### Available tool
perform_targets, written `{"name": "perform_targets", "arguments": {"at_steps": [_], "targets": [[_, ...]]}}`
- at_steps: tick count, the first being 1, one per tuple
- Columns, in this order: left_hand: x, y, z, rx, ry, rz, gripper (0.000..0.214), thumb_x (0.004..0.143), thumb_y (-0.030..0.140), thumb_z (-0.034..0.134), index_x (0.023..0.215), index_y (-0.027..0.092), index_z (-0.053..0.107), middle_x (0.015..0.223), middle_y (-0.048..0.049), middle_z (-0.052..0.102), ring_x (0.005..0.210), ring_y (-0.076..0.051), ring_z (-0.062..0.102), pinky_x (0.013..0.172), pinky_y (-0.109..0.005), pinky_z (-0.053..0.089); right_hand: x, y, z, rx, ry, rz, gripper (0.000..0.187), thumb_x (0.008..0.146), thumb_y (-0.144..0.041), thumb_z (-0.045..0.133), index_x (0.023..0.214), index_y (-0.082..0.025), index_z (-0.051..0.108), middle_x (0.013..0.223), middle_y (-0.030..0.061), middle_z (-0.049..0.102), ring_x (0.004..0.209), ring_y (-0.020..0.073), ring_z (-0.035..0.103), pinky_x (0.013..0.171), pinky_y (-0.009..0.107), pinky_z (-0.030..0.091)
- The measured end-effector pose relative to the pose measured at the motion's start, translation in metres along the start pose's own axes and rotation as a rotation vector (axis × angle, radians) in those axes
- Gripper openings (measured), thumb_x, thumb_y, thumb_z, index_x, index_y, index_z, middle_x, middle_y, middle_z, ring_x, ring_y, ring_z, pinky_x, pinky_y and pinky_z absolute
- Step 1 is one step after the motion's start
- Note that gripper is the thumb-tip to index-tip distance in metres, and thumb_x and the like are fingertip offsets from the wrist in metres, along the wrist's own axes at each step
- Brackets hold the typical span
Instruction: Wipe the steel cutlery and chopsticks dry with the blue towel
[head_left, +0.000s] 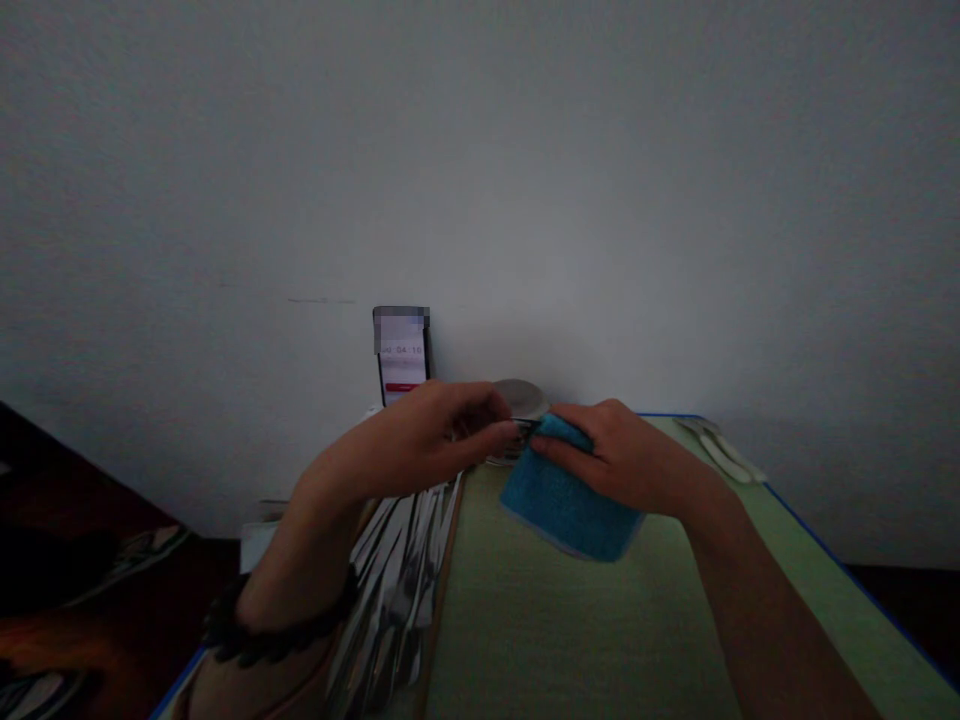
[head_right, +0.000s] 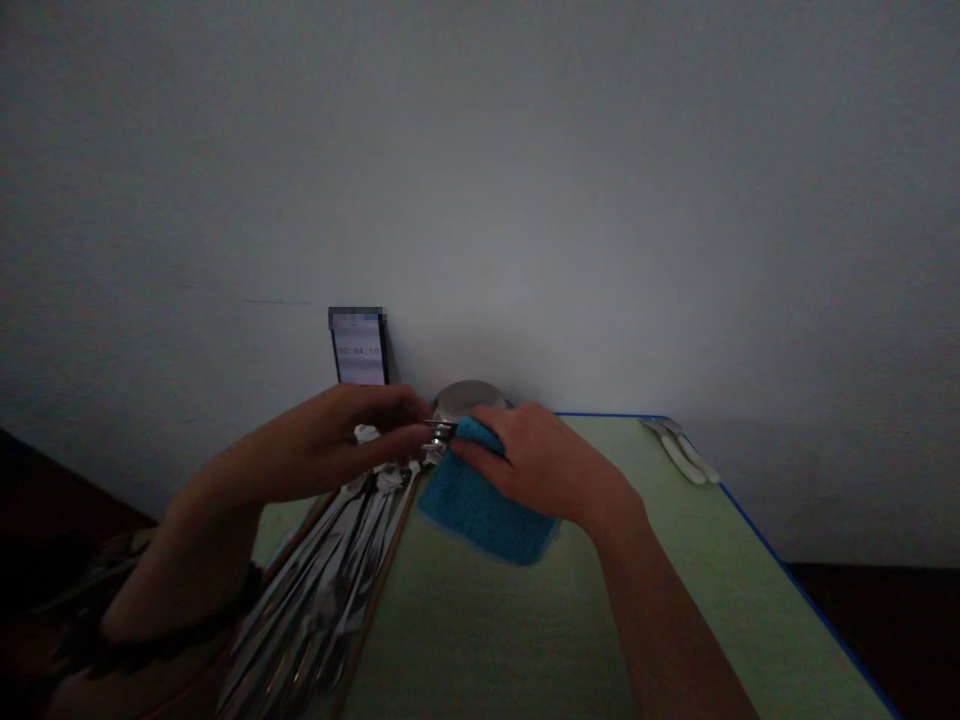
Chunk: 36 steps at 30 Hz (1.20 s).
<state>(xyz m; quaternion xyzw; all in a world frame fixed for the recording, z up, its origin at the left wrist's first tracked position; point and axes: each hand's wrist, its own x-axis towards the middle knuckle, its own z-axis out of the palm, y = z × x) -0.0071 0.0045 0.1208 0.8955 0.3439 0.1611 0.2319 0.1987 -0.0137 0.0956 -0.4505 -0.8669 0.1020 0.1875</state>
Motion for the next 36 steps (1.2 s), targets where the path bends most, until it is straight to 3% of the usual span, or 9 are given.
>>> {"name": "perform_targets", "arguments": {"at_steps": [4,8,16,24,36], "targets": [[0.0030,0.0006,0.0043,0.017,-0.136,-0.003,0.030,0.088,0.034,0.037,0.078,0.014,0.057,0.065,0.0014,0.058,0.059,-0.008,0.053,0.054,-0.018,0.038,-0.0003,-0.0008,-0.0002,0.063,-0.050,0.008,0.028,0.086,-0.040,0.040,0.090,-0.019,0.058,0.076,0.0030,0.063,0.064,0.0136,0.055,0.059,0.024,0.037],[0.0043,-0.0004,0.0064,0.007,-0.238,-0.019,0.029,0.089,0.030,0.035,0.079,0.014,0.058,0.065,0.0006,0.060,0.059,-0.009,0.055,0.054,-0.018,0.039,-0.0005,-0.0022,-0.0004,0.116,-0.130,-0.007,0.025,0.083,-0.039,0.046,0.091,-0.019,0.058,0.080,0.0029,0.064,0.066,0.0139,0.056,0.060,0.024,0.037],[0.0004,-0.0067,0.0042,0.005,-0.256,-0.035,0.032,0.089,0.033,0.034,0.075,0.014,0.055,0.063,0.0014,0.058,0.057,-0.008,0.054,0.054,-0.016,0.039,-0.0034,0.0062,-0.0010,0.152,-0.228,0.005,0.025,0.082,-0.036,0.047,0.095,-0.018,0.059,0.078,0.0023,0.064,0.065,0.0131,0.056,0.057,0.023,0.038],[0.0024,-0.0057,0.0072,0.053,-0.240,-0.048,0.032,0.089,0.032,0.033,0.075,0.014,0.057,0.063,0.0009,0.059,0.057,-0.008,0.054,0.053,-0.017,0.037,-0.0032,0.0048,-0.0010,0.135,-0.213,-0.007,0.022,0.083,-0.033,0.046,0.091,-0.018,0.060,0.078,0.0021,0.064,0.066,0.0132,0.056,0.060,0.024,0.038],[0.0063,-0.0021,0.0085,0.012,-0.335,-0.050,0.031,0.089,0.031,0.033,0.077,0.014,0.056,0.066,-0.0003,0.061,0.056,-0.010,0.056,0.052,-0.019,0.040,0.0000,0.0027,0.0021,0.053,-0.223,-0.059,0.023,0.086,-0.032,0.041,0.093,-0.019,0.059,0.085,0.0038,0.063,0.074,0.0160,0.056,0.066,0.027,0.038]]}}
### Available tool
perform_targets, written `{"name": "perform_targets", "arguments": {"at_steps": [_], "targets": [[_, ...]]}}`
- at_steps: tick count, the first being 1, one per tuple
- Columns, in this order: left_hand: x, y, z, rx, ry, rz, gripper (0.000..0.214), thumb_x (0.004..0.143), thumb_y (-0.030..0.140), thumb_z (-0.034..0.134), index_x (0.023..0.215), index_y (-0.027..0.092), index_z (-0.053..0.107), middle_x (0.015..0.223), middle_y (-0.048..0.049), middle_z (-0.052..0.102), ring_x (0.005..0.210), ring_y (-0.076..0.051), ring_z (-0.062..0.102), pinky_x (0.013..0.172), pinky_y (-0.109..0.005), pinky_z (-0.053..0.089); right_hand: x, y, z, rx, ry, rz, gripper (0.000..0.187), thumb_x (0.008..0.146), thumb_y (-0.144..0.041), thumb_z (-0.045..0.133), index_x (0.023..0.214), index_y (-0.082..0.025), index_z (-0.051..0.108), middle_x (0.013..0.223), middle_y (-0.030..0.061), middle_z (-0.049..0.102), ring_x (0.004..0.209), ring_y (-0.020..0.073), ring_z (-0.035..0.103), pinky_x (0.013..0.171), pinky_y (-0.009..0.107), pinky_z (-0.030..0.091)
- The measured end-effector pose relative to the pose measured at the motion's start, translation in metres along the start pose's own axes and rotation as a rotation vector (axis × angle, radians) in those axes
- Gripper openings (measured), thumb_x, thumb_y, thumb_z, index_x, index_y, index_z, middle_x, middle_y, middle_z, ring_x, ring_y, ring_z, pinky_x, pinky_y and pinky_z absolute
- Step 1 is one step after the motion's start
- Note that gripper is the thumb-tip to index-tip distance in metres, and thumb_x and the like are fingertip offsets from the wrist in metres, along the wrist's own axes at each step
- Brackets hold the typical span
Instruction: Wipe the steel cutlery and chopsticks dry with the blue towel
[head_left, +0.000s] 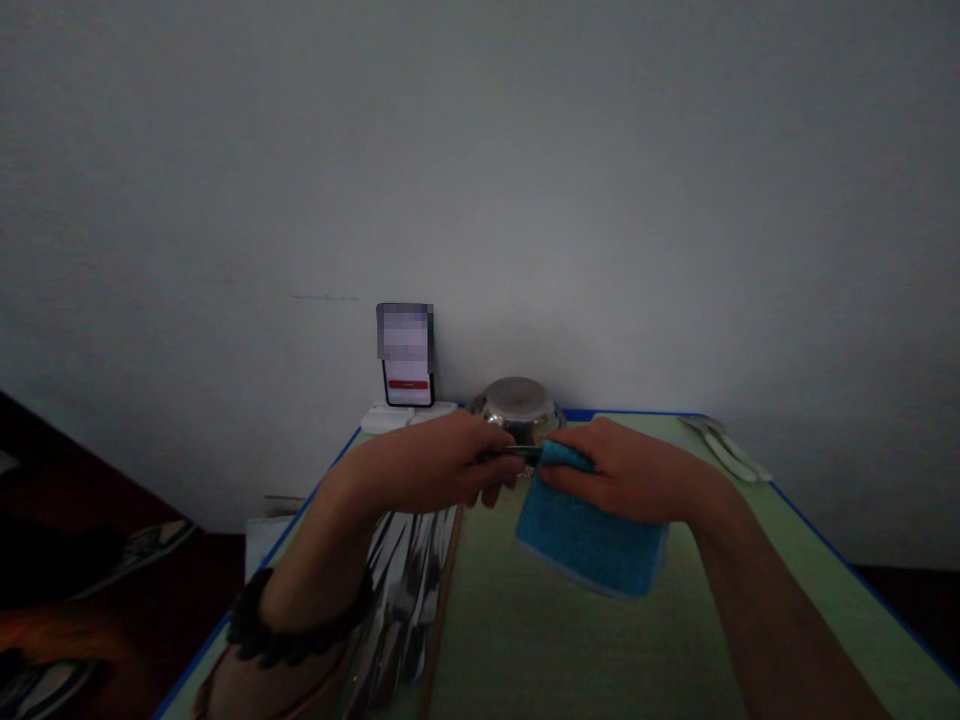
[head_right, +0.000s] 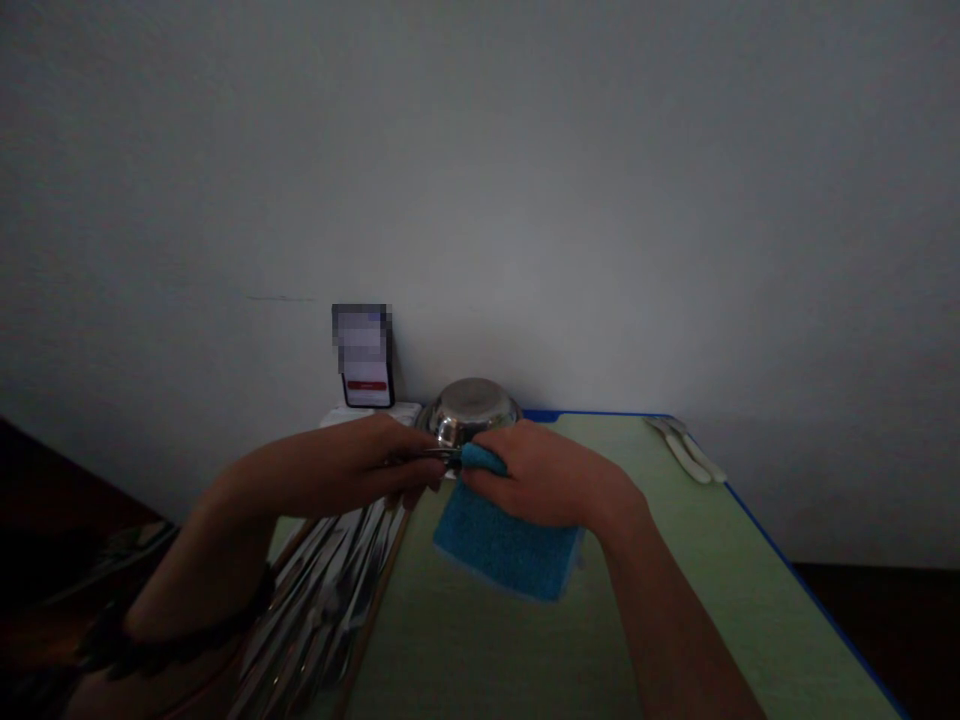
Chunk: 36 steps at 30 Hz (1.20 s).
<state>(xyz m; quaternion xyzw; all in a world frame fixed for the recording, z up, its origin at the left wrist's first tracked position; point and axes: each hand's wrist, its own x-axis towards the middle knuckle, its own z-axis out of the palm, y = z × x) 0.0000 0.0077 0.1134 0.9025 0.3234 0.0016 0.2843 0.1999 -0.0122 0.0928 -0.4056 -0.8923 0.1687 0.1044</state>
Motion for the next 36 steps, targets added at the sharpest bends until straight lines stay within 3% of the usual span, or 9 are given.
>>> {"name": "perform_targets", "arguments": {"at_steps": [4,9,21,28,36], "targets": [[0.001,-0.004,0.003,-0.003,0.022,-0.020,0.035,0.090,0.036,0.031,0.075,0.014,0.056,0.065,-0.0008,0.062,0.056,-0.011,0.056,0.052,-0.020,0.040,0.000,0.001,0.002,-0.035,0.046,-0.004,0.022,0.086,-0.032,0.041,0.089,-0.019,0.058,0.082,0.0034,0.063,0.072,0.0159,0.056,0.065,0.028,0.037],[0.003,-0.007,0.007,0.067,0.134,-0.023,0.035,0.090,0.034,0.031,0.077,0.014,0.057,0.064,-0.0007,0.062,0.059,-0.011,0.056,0.054,-0.019,0.039,0.000,0.000,0.006,-0.026,0.093,0.037,0.022,0.084,-0.037,0.044,0.089,-0.020,0.057,0.080,0.0037,0.063,0.072,0.0168,0.056,0.065,0.028,0.038],[-0.002,-0.018,0.003,0.037,0.120,-0.026,0.037,0.090,0.035,0.031,0.073,0.013,0.056,0.060,0.0006,0.057,0.052,-0.008,0.051,0.050,-0.017,0.036,-0.004,0.007,0.002,0.075,-0.005,0.070,0.029,0.083,-0.044,0.044,0.088,-0.019,0.058,0.083,0.0036,0.064,0.073,0.0163,0.058,0.064,0.027,0.039],[0.003,-0.006,0.005,0.061,0.088,0.052,0.036,0.091,0.031,0.032,0.068,0.014,0.054,0.057,0.0015,0.057,0.051,-0.007,0.051,0.051,-0.016,0.035,-0.004,0.001,-0.001,0.063,-0.009,0.044,0.023,0.085,-0.035,0.043,0.089,-0.020,0.059,0.083,0.0035,0.065,0.073,0.0159,0.058,0.065,0.027,0.039],[0.003,0.000,0.003,0.020,0.043,0.001,0.033,0.090,0.029,0.032,0.067,0.014,0.052,0.057,0.0023,0.055,0.051,-0.007,0.050,0.050,-0.017,0.035,0.001,-0.004,0.002,-0.003,0.044,0.005,0.024,0.085,-0.034,0.041,0.090,-0.019,0.059,0.085,0.0047,0.064,0.075,0.0172,0.057,0.066,0.028,0.038]]}}
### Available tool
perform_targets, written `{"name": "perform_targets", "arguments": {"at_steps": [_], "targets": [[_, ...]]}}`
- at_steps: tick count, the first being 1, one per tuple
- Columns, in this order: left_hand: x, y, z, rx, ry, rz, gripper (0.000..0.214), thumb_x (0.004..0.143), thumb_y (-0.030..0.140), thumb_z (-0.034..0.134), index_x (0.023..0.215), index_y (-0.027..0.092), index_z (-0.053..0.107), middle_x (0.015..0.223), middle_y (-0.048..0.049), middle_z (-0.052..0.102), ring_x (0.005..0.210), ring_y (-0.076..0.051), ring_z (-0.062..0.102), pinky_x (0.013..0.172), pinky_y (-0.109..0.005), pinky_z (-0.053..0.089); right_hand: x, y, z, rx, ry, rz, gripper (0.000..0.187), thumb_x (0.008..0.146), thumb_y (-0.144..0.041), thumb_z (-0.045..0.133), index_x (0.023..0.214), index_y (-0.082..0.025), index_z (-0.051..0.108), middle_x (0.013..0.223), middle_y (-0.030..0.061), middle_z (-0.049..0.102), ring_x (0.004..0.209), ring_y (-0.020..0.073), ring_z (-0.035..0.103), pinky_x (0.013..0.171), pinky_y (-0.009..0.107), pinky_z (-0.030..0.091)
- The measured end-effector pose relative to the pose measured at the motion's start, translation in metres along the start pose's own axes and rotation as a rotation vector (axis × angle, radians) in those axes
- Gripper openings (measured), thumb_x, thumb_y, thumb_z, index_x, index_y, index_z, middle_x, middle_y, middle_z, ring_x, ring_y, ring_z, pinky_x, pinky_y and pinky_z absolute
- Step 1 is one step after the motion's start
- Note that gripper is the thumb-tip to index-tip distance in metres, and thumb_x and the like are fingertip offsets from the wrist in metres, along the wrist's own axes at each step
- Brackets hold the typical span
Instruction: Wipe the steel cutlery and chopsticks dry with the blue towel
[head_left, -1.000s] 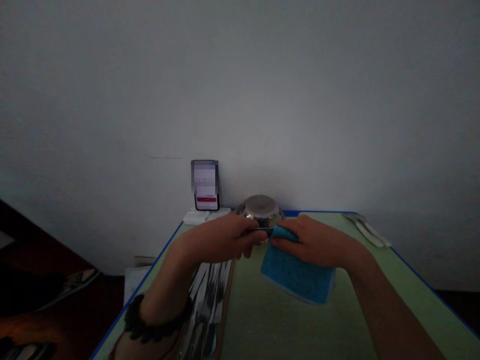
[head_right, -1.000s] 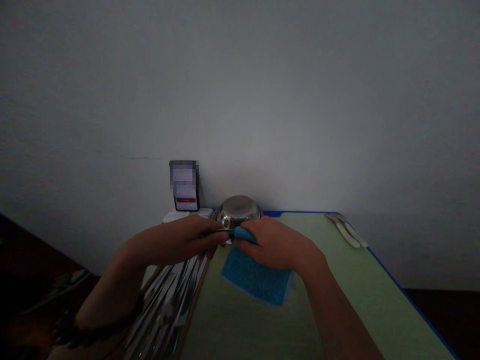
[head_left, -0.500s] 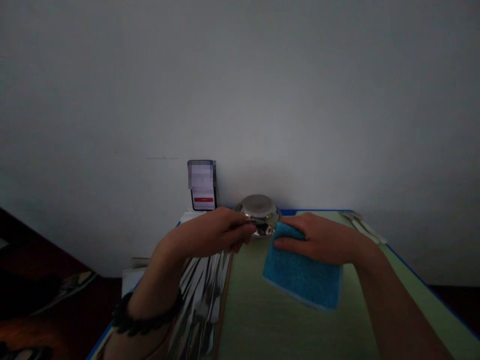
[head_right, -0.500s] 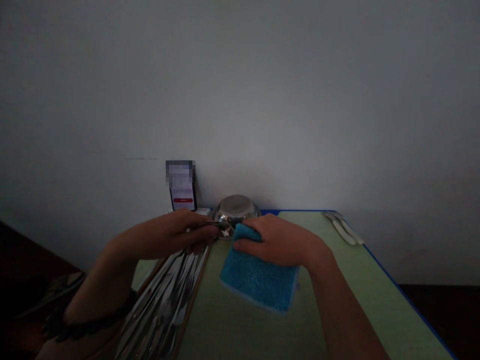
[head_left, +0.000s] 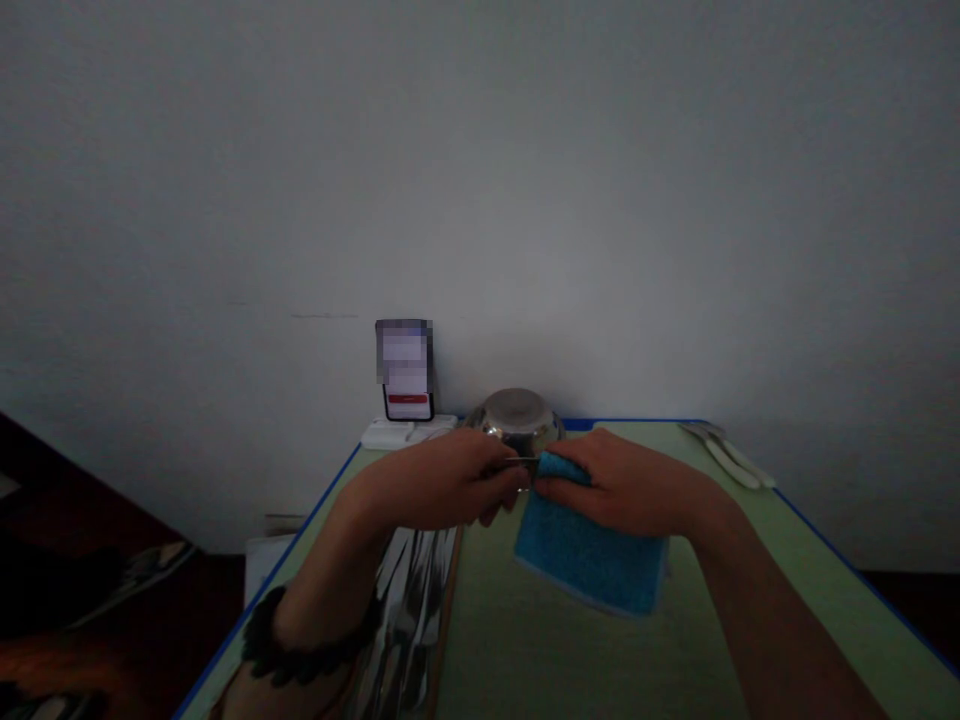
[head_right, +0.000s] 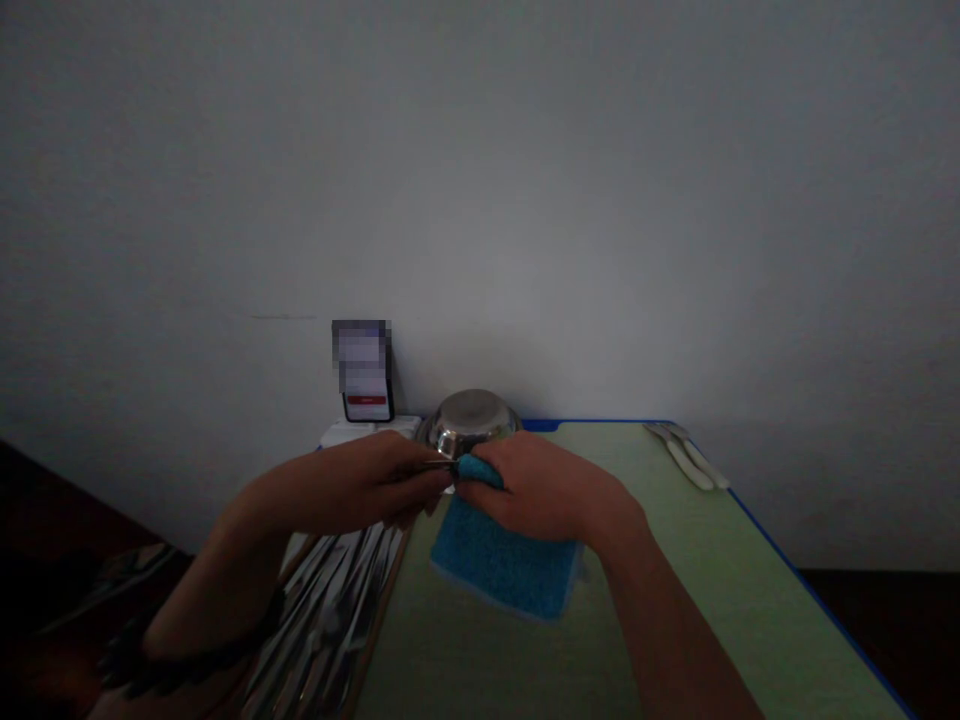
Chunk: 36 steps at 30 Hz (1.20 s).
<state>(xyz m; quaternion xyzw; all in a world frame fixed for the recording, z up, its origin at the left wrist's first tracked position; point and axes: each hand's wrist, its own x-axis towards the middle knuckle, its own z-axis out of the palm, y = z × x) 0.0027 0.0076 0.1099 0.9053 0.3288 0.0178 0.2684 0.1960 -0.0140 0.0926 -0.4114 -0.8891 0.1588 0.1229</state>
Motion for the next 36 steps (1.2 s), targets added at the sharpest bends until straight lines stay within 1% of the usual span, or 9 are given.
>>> {"name": "perform_targets", "arguments": {"at_steps": [7,10,13,15,18,22,24,30,36], "targets": [[0.000,-0.002,0.000,-0.041,-0.024,0.008,0.036,0.090,0.032,0.030,0.066,0.015,0.051,0.056,0.0019,0.054,0.050,-0.008,0.049,0.050,-0.017,0.036,-0.001,0.001,0.000,0.030,0.008,-0.005,0.025,0.086,-0.036,0.041,0.088,-0.019,0.059,0.083,0.0046,0.064,0.074,0.0164,0.056,0.065,0.028,0.039],[-0.003,-0.007,-0.002,-0.039,-0.015,-0.005,0.036,0.090,0.033,0.030,0.068,0.014,0.052,0.057,0.0015,0.053,0.050,-0.008,0.049,0.049,-0.018,0.036,-0.002,0.004,0.000,0.039,-0.029,0.031,0.028,0.083,-0.041,0.044,0.087,-0.018,0.059,0.084,0.0052,0.064,0.074,0.0172,0.057,0.064,0.028,0.039],[-0.007,-0.013,-0.004,-0.016,0.020,-0.043,0.037,0.089,0.035,0.030,0.071,0.014,0.054,0.059,0.0009,0.054,0.051,-0.009,0.048,0.049,-0.018,0.035,-0.004,0.007,-0.001,0.063,-0.066,0.064,0.031,0.082,-0.044,0.046,0.092,-0.018,0.059,0.085,0.0049,0.064,0.073,0.0171,0.058,0.063,0.028,0.040],[-0.009,-0.014,-0.005,-0.002,0.035,-0.045,0.037,0.089,0.035,0.031,0.071,0.014,0.055,0.059,0.0009,0.055,0.051,-0.009,0.048,0.050,-0.018,0.035,-0.005,0.007,-0.001,0.069,-0.071,0.064,0.030,0.082,-0.044,0.046,0.093,-0.019,0.058,0.084,0.0044,0.064,0.072,0.0166,0.058,0.062,0.027,0.040],[-0.007,-0.009,-0.003,0.008,0.041,-0.015,0.036,0.089,0.033,0.030,0.069,0.014,0.054,0.058,0.0016,0.054,0.051,-0.009,0.048,0.049,-0.018,0.034,-0.005,0.005,-0.002,0.046,-0.060,0.055,0.028,0.083,-0.041,0.045,0.088,-0.017,0.059,0.082,0.0052,0.064,0.072,0.0167,0.058,0.062,0.026,0.039],[0.000,0.002,0.000,0.004,0.010,0.023,0.034,0.089,0.029,0.032,0.066,0.015,0.052,0.057,0.0021,0.054,0.051,-0.008,0.048,0.051,-0.018,0.035,-0.003,0.003,-0.001,0.035,-0.055,0.030,0.024,0.086,-0.034,0.042,0.088,-0.018,0.059,0.087,0.0049,0.064,0.078,0.0170,0.057,0.069,0.028,0.038],[0.001,0.003,0.000,0.000,-0.002,0.037,0.033,0.089,0.028,0.032,0.067,0.014,0.052,0.058,0.0020,0.054,0.052,-0.008,0.049,0.051,-0.018,0.035,-0.002,0.003,-0.001,0.045,-0.052,0.009,0.023,0.086,-0.033,0.041,0.089,-0.019,0.059,0.089,0.0044,0.064,0.079,0.0167,0.057,0.071,0.029,0.039],[-0.004,-0.003,-0.004,-0.025,0.013,0.045,0.037,0.090,0.034,0.030,0.067,0.015,0.051,0.055,0.0031,0.050,0.048,-0.007,0.045,0.049,-0.017,0.034,-0.002,0.002,-0.003,0.101,-0.038,0.003,0.026,0.086,-0.034,0.041,0.095,-0.018,0.059,0.084,0.0038,0.064,0.071,0.0150,0.056,0.065,0.027,0.039],[-0.005,-0.006,-0.002,-0.085,0.010,0.013,0.036,0.090,0.038,0.032,0.071,0.015,0.052,0.058,0.0031,0.051,0.050,-0.007,0.047,0.048,-0.017,0.035,-0.003,0.003,-0.003,0.098,-0.042,0.016,0.025,0.086,-0.034,0.042,0.093,-0.018,0.059,0.079,0.0030,0.063,0.068,0.0140,0.056,0.061,0.025,0.039]]}}
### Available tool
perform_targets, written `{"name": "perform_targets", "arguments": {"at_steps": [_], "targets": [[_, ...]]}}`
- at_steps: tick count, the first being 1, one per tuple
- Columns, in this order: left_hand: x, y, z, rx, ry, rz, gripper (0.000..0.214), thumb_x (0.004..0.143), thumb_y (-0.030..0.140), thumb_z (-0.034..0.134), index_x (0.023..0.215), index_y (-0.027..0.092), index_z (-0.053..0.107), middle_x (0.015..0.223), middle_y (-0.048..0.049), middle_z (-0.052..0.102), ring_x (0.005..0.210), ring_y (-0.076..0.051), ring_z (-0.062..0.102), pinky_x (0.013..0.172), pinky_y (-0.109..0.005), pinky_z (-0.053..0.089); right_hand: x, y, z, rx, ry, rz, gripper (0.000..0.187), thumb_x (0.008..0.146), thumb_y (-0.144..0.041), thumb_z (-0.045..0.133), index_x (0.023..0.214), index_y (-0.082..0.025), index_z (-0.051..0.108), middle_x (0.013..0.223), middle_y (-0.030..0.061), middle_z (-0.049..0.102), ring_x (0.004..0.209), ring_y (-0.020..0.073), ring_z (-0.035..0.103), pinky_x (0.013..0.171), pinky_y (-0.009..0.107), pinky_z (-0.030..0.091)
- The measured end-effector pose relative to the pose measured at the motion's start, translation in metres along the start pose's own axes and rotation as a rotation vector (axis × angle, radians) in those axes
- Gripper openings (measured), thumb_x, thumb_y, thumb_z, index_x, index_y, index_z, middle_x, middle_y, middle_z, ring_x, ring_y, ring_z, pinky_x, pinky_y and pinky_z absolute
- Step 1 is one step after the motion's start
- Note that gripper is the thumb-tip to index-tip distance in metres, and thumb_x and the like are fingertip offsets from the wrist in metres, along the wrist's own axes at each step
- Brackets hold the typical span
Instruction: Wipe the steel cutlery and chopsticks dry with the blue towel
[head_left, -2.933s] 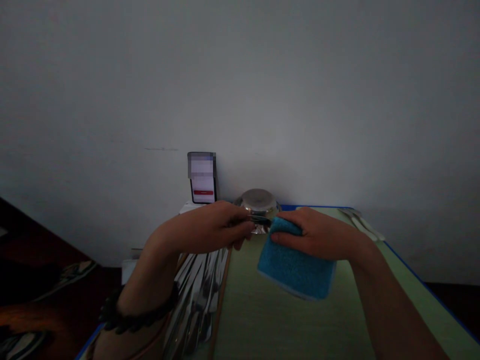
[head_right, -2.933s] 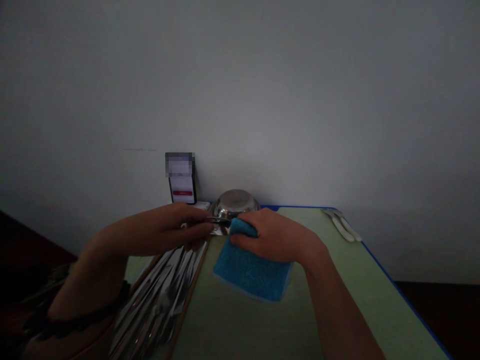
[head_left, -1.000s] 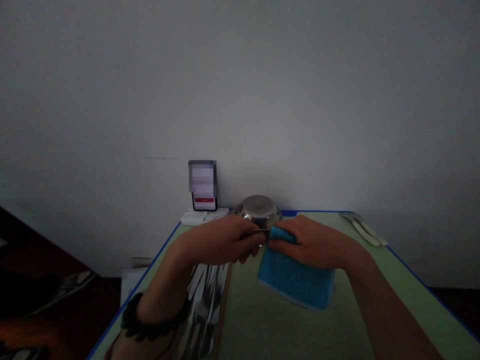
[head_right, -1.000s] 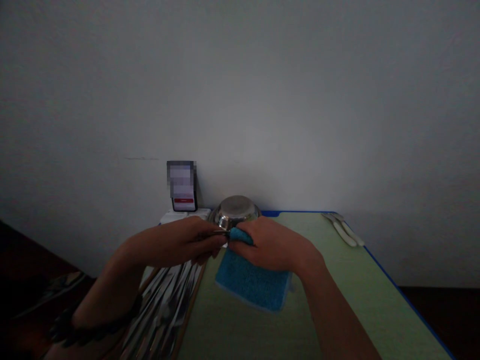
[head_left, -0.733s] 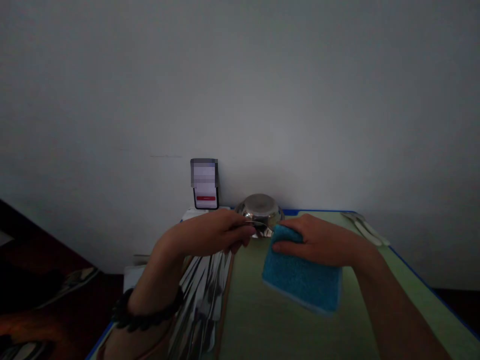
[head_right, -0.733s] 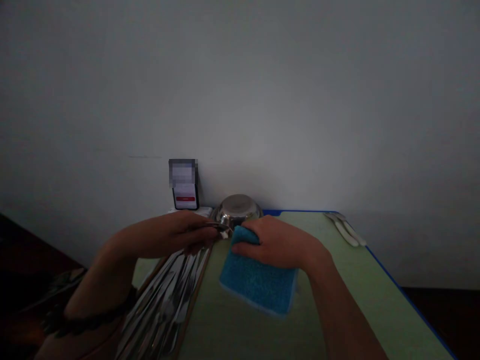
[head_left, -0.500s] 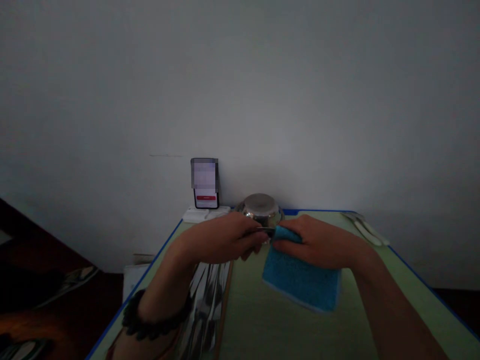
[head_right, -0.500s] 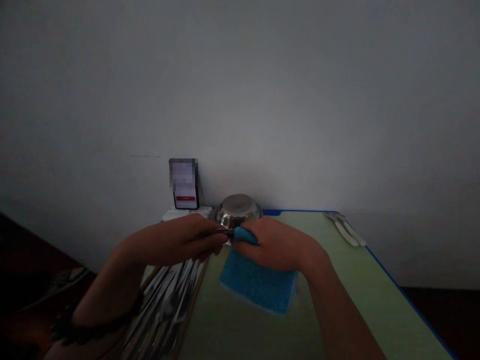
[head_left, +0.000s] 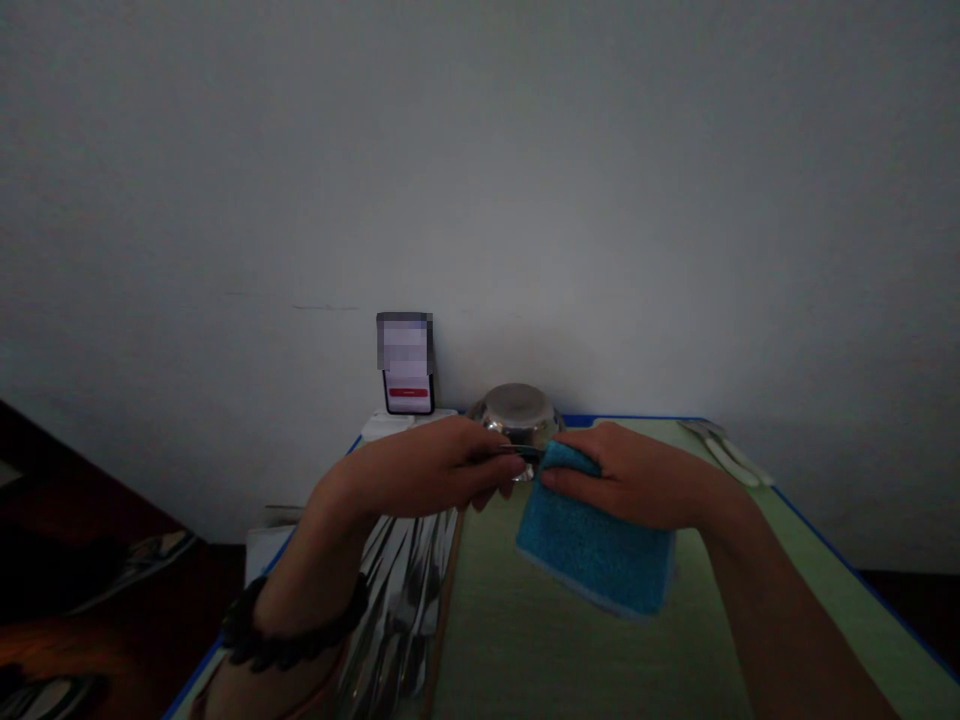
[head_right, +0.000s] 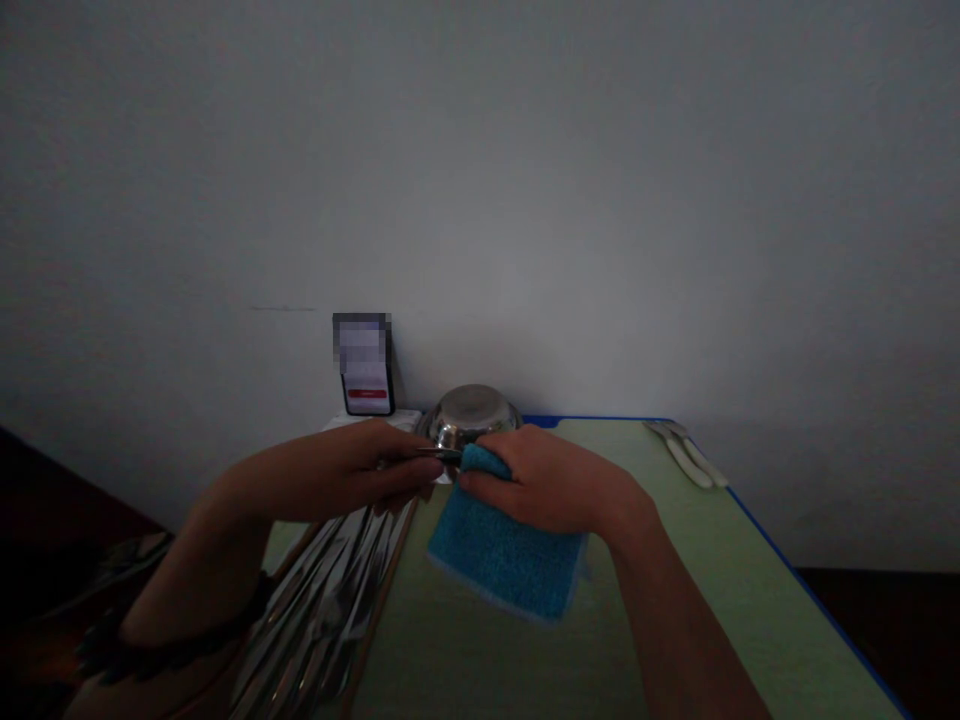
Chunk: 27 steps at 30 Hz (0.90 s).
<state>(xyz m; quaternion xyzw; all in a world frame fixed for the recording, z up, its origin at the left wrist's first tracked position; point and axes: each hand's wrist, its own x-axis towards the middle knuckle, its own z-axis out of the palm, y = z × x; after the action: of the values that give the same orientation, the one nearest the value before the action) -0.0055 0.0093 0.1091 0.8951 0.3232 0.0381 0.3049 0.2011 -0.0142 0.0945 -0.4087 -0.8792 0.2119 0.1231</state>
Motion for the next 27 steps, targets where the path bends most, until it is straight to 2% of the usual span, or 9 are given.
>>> {"name": "perform_targets", "arguments": {"at_steps": [3,9,14,16,19,23,25,27], "targets": [[0.000,0.000,0.002,0.011,-0.017,0.004,0.034,0.089,0.038,0.033,0.076,0.015,0.055,0.061,0.0019,0.055,0.054,-0.008,0.051,0.050,-0.017,0.037,0.000,0.002,0.001,-0.007,-0.002,0.009,0.025,0.086,-0.034,0.042,0.093,-0.018,0.059,0.078,0.0027,0.063,0.067,0.0137,0.056,0.061,0.025,0.039],[0.002,0.003,0.002,0.096,0.008,0.045,0.029,0.089,0.028,0.035,0.077,0.014,0.057,0.064,0.0003,0.059,0.058,-0.009,0.053,0.056,-0.018,0.037,0.000,0.002,0.001,-0.048,0.036,0.037,0.022,0.084,-0.036,0.045,0.089,-0.019,0.059,0.078,0.0025,0.063,0.067,0.0143,0.056,0.060,0.025,0.038],[-0.006,-0.010,-0.007,0.139,0.123,-0.017,0.031,0.088,0.033,0.037,0.080,0.015,0.060,0.064,0.0003,0.058,0.058,-0.009,0.052,0.056,-0.018,0.037,-0.001,0.003,0.000,0.011,-0.024,0.067,0.030,0.081,-0.044,0.047,0.092,-0.019,0.059,0.081,0.0039,0.064,0.069,0.0155,0.058,0.060,0.026,0.040],[-0.010,-0.016,-0.011,0.136,0.157,-0.037,0.035,0.088,0.037,0.036,0.080,0.015,0.061,0.066,0.0001,0.059,0.060,-0.010,0.052,0.056,-0.019,0.037,-0.001,0.004,-0.001,0.005,-0.010,0.069,0.033,0.081,-0.047,0.046,0.095,-0.020,0.059,0.087,0.0045,0.064,0.074,0.0170,0.058,0.064,0.027,0.041],[-0.012,-0.020,-0.012,0.025,0.142,-0.012,0.035,0.088,0.040,0.036,0.082,0.015,0.059,0.071,-0.0004,0.060,0.065,-0.010,0.054,0.060,-0.019,0.039,-0.002,0.005,0.000,-0.067,0.045,0.093,0.033,0.082,-0.046,0.045,0.099,-0.021,0.057,0.091,0.0057,0.064,0.077,0.0186,0.058,0.066,0.029,0.041],[-0.004,-0.019,-0.007,-0.237,0.178,-0.038,0.048,0.091,0.044,0.020,0.084,0.013,0.057,0.072,-0.0025,0.060,0.063,-0.011,0.055,0.056,-0.021,0.042,-0.002,0.001,0.001,-0.211,0.103,0.155,0.030,0.083,-0.044,0.045,0.100,-0.021,0.056,0.091,0.0071,0.064,0.080,0.0209,0.058,0.069,0.031,0.040],[0.001,-0.017,-0.004,-0.273,0.218,-0.080,0.044,0.089,0.046,0.027,0.081,0.013,0.055,0.067,-0.0008,0.056,0.058,-0.010,0.052,0.051,-0.020,0.040,-0.002,-0.002,0.002,-0.257,0.117,0.153,0.029,0.083,-0.043,0.046,0.101,-0.022,0.055,0.095,0.0069,0.063,0.084,0.0224,0.057,0.073,0.033,0.039],[0.005,-0.016,-0.002,-0.285,0.192,-0.089,0.034,0.086,0.044,0.039,0.083,0.014,0.053,0.063,0.0020,0.052,0.054,-0.008,0.049,0.047,-0.018,0.039,-0.002,-0.004,0.002,-0.273,0.110,0.143,0.029,0.082,-0.043,0.048,0.100,-0.023,0.055,0.096,0.0065,0.063,0.085,0.0231,0.057,0.073,0.034,0.039]]}}
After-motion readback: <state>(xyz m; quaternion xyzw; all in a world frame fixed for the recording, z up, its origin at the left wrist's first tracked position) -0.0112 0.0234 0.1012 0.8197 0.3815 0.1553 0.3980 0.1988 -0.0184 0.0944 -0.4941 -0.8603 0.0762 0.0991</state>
